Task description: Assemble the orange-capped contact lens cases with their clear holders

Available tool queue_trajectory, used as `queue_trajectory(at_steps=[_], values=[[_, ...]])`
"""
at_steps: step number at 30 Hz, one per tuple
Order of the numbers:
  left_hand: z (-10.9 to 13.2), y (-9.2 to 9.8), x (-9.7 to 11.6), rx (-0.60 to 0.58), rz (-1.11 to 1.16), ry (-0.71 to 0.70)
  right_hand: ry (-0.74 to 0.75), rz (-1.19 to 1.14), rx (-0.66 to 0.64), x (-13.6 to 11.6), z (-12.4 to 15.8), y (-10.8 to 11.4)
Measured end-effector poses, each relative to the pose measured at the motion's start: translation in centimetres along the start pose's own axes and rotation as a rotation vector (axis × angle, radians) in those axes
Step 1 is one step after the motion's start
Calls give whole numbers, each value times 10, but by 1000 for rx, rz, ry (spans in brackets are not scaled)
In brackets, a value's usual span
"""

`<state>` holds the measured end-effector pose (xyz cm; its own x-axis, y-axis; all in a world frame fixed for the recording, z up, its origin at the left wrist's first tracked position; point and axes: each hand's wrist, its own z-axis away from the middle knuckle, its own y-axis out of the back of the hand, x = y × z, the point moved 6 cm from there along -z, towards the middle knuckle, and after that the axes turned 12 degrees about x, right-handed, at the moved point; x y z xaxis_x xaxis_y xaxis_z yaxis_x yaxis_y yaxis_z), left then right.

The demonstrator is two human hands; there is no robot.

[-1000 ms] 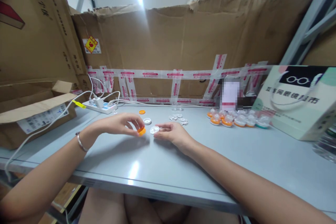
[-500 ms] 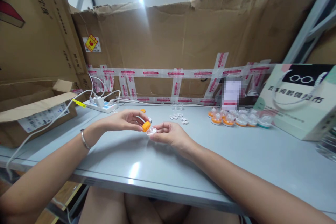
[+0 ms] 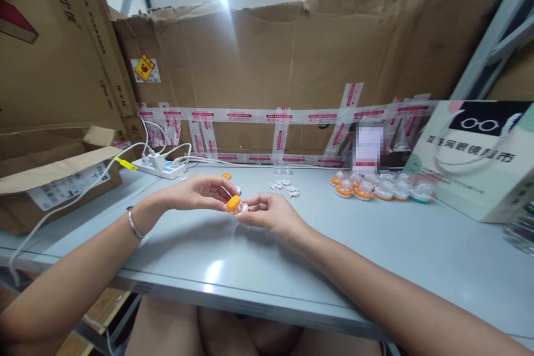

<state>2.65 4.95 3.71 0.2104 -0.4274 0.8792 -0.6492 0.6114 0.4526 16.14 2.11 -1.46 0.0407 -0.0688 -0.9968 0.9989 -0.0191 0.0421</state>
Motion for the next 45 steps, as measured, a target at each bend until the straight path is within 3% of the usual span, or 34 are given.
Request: queue_trajectory(at_steps=[30,40,45], values=[[-3,-6,3,56,-214,-107,85,-7,-27,1,0,-4],[-3,-8,-1,93,-265,-107,64,-27,-15,0,3,-8],[-3,-12,1,89,-309,-172,47,-13,33,6,0,-4]])
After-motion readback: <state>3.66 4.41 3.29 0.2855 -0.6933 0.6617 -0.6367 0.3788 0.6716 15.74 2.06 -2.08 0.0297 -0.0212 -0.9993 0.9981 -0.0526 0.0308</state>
